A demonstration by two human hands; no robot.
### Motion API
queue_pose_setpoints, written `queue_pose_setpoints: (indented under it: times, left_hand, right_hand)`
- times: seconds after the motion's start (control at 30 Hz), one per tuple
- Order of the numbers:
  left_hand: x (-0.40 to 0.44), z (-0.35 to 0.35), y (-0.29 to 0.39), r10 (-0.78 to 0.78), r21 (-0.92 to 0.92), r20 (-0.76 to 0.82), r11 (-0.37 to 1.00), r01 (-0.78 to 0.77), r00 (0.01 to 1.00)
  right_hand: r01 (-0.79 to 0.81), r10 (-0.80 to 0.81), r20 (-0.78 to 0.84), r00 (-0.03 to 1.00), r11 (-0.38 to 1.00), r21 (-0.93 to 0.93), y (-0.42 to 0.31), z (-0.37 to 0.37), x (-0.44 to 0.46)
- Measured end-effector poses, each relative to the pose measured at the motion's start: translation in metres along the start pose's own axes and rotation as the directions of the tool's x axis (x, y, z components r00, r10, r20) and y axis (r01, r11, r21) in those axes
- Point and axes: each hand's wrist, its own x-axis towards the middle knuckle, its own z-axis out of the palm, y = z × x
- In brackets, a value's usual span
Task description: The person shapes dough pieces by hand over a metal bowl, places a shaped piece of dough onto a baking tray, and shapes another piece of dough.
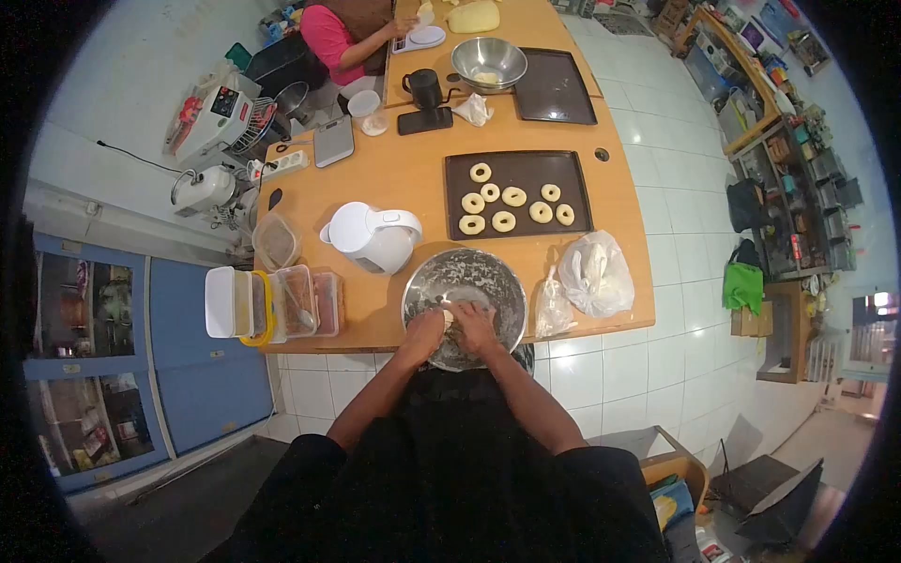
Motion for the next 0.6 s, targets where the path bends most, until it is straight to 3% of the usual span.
queue_pose_setpoints:
  times: [0.03,0.13,0.23,0.33,0.43,0.53,0.6]
  left_hand:
    - [0.002,-0.001,0.000,0.001,0.019,0.039,1.000,-0.002,0.999]
    - [0.002,-0.015,0.012,0.013,0.083,0.129,0.996,-0.024,0.992]
    - [-0.002,-0.032,0.020,0.071,0.106,0.078,0.991,-0.079,0.994]
    - [-0.007,-0.038,0.023,0.082,0.072,0.123,0.993,-0.092,0.989]
    - [-0.018,-0.048,0.027,0.055,-0.041,0.091,0.998,-0.052,0.994]
    - [-0.018,-0.068,0.026,0.098,-0.294,0.058,0.953,-0.077,0.993]
    - [-0.010,-0.076,0.019,0.203,-0.607,-0.002,0.778,-0.163,0.979]
  right_hand:
    - [0.067,-0.066,-0.046,0.997,0.997,0.023,-0.001,-0.001,-0.001]
    - [0.029,-0.028,0.012,1.000,0.993,-0.114,0.014,0.024,0.010]
    - [0.032,-0.028,0.030,0.999,0.993,-0.114,0.025,0.028,0.013]
    - [-0.026,0.027,0.004,1.000,0.992,-0.124,0.027,0.033,0.013]
    - [-0.089,0.094,0.023,0.995,0.981,-0.174,0.024,0.030,0.011]
    - [-0.254,0.284,0.111,0.952,0.940,-0.228,0.029,0.027,0.021]
    - [-0.230,0.235,0.023,0.972,0.964,-0.132,0.031,0.037,0.016]
